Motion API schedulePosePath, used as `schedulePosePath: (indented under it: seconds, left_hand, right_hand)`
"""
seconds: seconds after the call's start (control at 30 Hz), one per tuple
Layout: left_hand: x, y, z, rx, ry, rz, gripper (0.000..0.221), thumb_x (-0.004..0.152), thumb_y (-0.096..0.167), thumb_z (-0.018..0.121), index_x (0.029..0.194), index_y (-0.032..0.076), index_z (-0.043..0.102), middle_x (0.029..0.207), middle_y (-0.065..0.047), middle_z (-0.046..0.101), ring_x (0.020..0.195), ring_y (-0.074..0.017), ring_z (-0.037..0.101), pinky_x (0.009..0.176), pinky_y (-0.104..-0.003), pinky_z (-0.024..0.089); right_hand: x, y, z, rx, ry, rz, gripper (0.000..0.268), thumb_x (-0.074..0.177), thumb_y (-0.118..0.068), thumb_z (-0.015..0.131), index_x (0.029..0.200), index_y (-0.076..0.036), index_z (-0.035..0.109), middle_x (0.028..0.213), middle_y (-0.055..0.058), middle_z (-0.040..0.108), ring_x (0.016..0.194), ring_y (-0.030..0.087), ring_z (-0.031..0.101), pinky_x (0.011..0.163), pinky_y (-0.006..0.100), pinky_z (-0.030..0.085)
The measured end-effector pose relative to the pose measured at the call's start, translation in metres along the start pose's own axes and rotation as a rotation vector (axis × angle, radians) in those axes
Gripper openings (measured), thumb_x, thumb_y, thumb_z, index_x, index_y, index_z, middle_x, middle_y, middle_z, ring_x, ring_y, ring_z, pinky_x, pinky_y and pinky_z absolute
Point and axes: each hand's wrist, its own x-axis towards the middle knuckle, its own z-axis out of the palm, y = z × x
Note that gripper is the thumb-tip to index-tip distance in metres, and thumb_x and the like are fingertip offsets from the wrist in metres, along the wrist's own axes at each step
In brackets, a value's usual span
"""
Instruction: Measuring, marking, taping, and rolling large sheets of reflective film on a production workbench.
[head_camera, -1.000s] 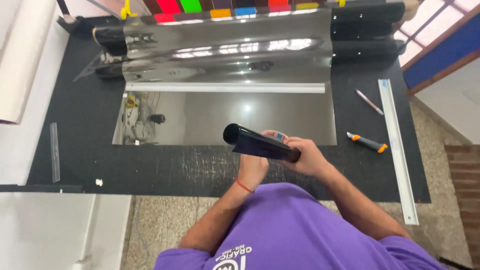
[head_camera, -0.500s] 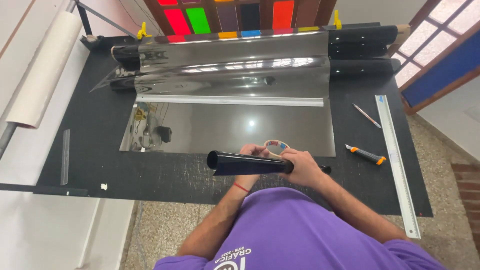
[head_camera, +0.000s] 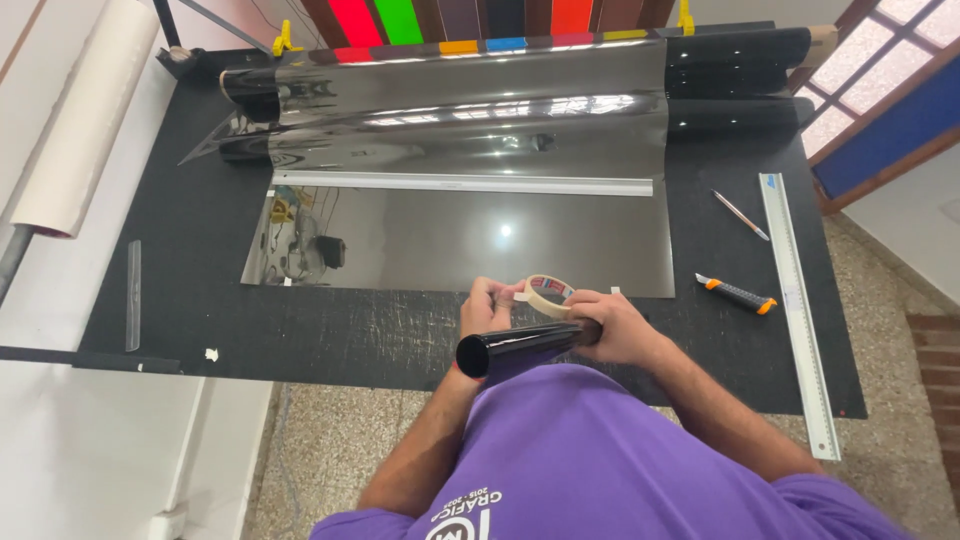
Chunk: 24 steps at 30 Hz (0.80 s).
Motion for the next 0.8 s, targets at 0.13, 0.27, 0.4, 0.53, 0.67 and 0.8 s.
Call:
schedulePosePath:
  seconds: [0.13, 0.27, 0.4, 0.53, 0.67, 0.8]
  left_hand:
    - [-0.008, -0.001, -0.001, -0.122, -0.039, -0.096, 0.027, 0.114, 0.047, 0.071, 0.108, 0.02, 0.072, 0.084, 0.001, 0.085, 0.091, -0.0182, 0.082, 0.091, -0.036, 0.06]
    - [-0.002, -0.013, 0.0, -0.162, 0.029, 0.009, 0.039, 0.084, 0.032, 0.106, 0.098, 0.014, 0.075, 0.104, -0.004, 0.089, 0.089, -0.0203, 0.086, 0.077, -0.029, 0.064]
    - [-0.006, 0.006, -0.01, -0.073, -0.021, 0.171, 0.086, 0.092, 0.023, 0.096, 0.167, 0.01, 0.055, 0.098, -0.019, 0.087, 0.088, -0.0332, 0.082, 0.077, -0.042, 0.062]
    - [0.002, -0.011, -0.007, 0.147, -0.014, 0.383, 0.018, 0.094, 0.037, 0.096, 0.111, 0.032, 0.092, 0.09, 0.0, 0.085, 0.088, -0.0255, 0.079, 0.081, -0.035, 0.063]
    - [0.003, 0.005, -0.012, 0.215, -0.041, 0.357, 0.007, 0.096, 0.034, 0.091, 0.095, 0.028, 0.088, 0.09, 0.005, 0.08, 0.093, -0.022, 0.077, 0.086, -0.033, 0.062]
    - [0.011, -0.013, -0.007, 0.122, -0.104, 0.279, 0.009, 0.096, 0.02, 0.086, 0.09, 0.019, 0.08, 0.096, -0.003, 0.075, 0.1, -0.0331, 0.076, 0.092, -0.044, 0.061]
  right_hand:
    - [-0.005, 0.004, 0.006, 0.06, -0.009, -0.007, 0.034, 0.06, -0.014, 0.097, 0.083, -0.014, 0.071, 0.096, 0.0, 0.08, 0.084, 0.038, 0.082, 0.074, 0.043, 0.064]
    - [-0.003, 0.002, 0.006, -0.01, 0.011, -0.063, 0.035, 0.057, -0.017, 0.094, 0.077, -0.016, 0.065, 0.083, 0.001, 0.073, 0.074, 0.038, 0.077, 0.066, 0.042, 0.062]
    - [-0.003, -0.009, 0.003, -0.105, 0.023, -0.091, 0.037, 0.055, -0.022, 0.093, 0.075, -0.019, 0.062, 0.078, 0.0, 0.067, 0.07, 0.038, 0.075, 0.063, 0.044, 0.06]
    - [-0.004, -0.012, 0.001, -0.147, 0.025, -0.096, 0.041, 0.052, -0.024, 0.093, 0.074, -0.019, 0.059, 0.077, 0.001, 0.064, 0.069, 0.039, 0.075, 0.063, 0.046, 0.059]
    - [-0.006, -0.001, 0.005, -0.24, 0.046, -0.192, 0.039, 0.054, -0.028, 0.092, 0.08, -0.023, 0.063, 0.087, -0.005, 0.072, 0.072, 0.033, 0.076, 0.064, 0.043, 0.06]
    - [-0.006, 0.001, 0.012, -0.364, 0.067, -0.313, 0.042, 0.052, -0.028, 0.087, 0.085, -0.024, 0.063, 0.094, -0.006, 0.07, 0.071, 0.029, 0.074, 0.064, 0.044, 0.059]
